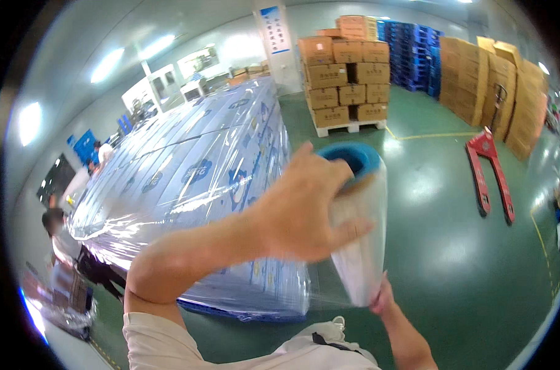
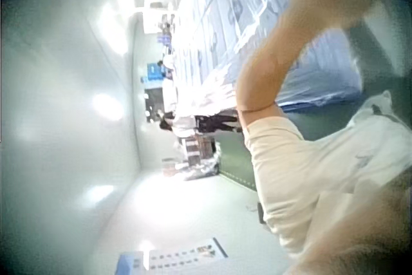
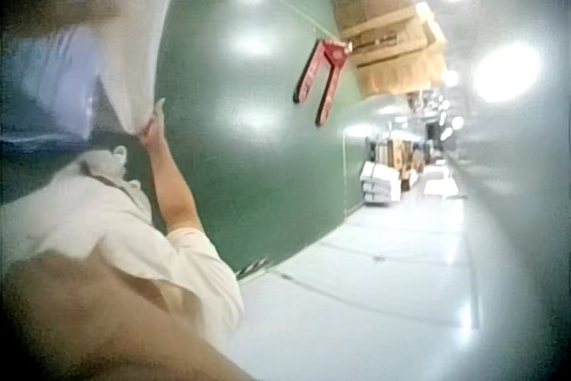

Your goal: The person applies labels to a stack of boxes on a pallet, then wraps the entire stack with plastic film. They then use a pallet jack to move the wrapped pallet and place a blue plastic crate on top of it.

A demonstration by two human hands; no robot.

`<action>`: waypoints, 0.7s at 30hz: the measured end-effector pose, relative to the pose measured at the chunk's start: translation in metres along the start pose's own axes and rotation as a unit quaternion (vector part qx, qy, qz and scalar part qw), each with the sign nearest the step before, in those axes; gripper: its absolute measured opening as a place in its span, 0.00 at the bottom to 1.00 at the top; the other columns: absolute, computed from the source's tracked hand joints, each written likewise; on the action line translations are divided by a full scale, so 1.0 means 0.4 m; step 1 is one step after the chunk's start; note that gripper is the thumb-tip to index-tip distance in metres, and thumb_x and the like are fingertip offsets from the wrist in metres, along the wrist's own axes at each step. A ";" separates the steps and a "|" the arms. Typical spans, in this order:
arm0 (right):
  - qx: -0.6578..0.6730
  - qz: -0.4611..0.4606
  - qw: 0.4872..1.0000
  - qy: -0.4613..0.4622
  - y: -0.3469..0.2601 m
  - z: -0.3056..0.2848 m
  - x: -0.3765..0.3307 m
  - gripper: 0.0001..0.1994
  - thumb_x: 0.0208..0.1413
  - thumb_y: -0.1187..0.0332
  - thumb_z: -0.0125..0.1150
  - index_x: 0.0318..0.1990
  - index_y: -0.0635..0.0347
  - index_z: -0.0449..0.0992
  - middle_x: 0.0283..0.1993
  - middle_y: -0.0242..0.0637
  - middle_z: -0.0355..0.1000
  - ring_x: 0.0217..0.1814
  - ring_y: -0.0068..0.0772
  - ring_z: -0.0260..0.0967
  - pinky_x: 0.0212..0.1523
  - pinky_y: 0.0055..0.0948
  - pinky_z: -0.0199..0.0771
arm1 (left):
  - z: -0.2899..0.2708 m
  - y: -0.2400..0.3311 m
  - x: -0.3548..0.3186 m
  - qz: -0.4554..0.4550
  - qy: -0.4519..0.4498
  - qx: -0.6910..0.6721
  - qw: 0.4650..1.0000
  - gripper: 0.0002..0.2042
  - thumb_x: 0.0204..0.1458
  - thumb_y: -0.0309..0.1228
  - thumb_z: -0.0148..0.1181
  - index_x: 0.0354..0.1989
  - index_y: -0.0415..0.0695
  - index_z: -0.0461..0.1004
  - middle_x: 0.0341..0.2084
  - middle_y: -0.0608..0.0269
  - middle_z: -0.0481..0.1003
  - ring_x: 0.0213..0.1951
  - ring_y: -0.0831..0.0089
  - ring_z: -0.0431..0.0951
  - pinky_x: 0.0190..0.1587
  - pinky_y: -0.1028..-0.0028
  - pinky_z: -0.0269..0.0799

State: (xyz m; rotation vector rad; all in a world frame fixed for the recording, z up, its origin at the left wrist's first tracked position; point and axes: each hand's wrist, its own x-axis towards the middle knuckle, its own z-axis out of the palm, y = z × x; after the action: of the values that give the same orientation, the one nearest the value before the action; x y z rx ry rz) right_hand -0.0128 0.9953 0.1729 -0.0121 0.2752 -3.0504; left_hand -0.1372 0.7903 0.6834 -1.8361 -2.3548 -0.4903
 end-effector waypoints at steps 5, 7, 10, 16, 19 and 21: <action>-0.108 0.032 0.964 0.241 0.035 0.022 0.082 0.25 0.61 0.50 0.44 0.57 0.59 0.69 0.54 0.39 0.73 0.55 0.40 0.72 0.56 0.44 0.72 | 0.050 -0.040 -0.021 0.045 0.035 -0.002 0.998 0.41 0.43 0.44 0.70 0.64 0.45 0.54 0.56 0.41 0.60 0.63 0.41 0.56 0.66 0.44 0.41; -0.089 0.065 0.965 0.237 0.022 0.022 0.099 0.24 0.62 0.53 0.44 0.59 0.59 0.68 0.56 0.40 0.71 0.56 0.42 0.71 0.58 0.47 0.70 | 0.073 -0.033 -0.081 -0.008 0.055 0.059 0.997 0.45 0.40 0.40 0.70 0.66 0.46 0.51 0.62 0.39 0.55 0.66 0.40 0.51 0.66 0.42 0.38; -0.073 0.131 0.966 0.210 -0.013 0.048 0.132 0.25 0.63 0.53 0.42 0.62 0.57 0.65 0.60 0.40 0.68 0.59 0.45 0.69 0.59 0.50 0.68 | 0.147 -0.038 -0.177 -0.127 0.099 0.179 0.971 0.50 0.35 0.35 0.71 0.68 0.47 0.46 0.66 0.36 0.48 0.68 0.42 0.48 0.65 0.37 0.33; -0.145 0.170 0.958 0.182 -0.061 0.057 0.197 0.25 0.64 0.53 0.41 0.63 0.56 0.63 0.60 0.40 0.68 0.58 0.46 0.69 0.59 0.53 0.68 | 0.250 -0.187 -0.201 -0.201 0.183 0.336 0.902 0.59 0.36 0.39 0.74 0.71 0.51 0.31 0.67 0.35 0.44 0.69 0.44 0.49 0.65 0.35 0.28; -0.121 0.233 0.949 0.176 -0.073 0.010 0.237 0.23 0.64 0.54 0.42 0.62 0.55 0.64 0.57 0.38 0.70 0.57 0.45 0.69 0.58 0.53 0.69 | 0.213 -0.150 -0.133 -0.129 0.254 0.425 0.859 0.33 0.50 0.29 0.54 0.64 0.45 0.46 0.63 0.39 0.58 0.65 0.46 0.59 0.65 0.36 0.36; -0.277 0.193 0.937 0.094 -0.070 0.052 0.235 0.23 0.64 0.52 0.45 0.60 0.54 0.66 0.55 0.35 0.71 0.57 0.41 0.69 0.58 0.49 0.69 | 0.162 -0.118 -0.074 -0.154 0.281 0.475 0.820 0.33 0.51 0.31 0.51 0.67 0.44 0.47 0.61 0.45 0.63 0.65 0.52 0.62 0.65 0.37 0.39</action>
State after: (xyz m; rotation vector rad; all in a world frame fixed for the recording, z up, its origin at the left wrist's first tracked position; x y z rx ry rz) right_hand -0.1084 1.0116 0.1985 0.2668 1.0073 -2.4899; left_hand -0.1679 0.7737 0.6053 -0.7258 -1.8894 0.1374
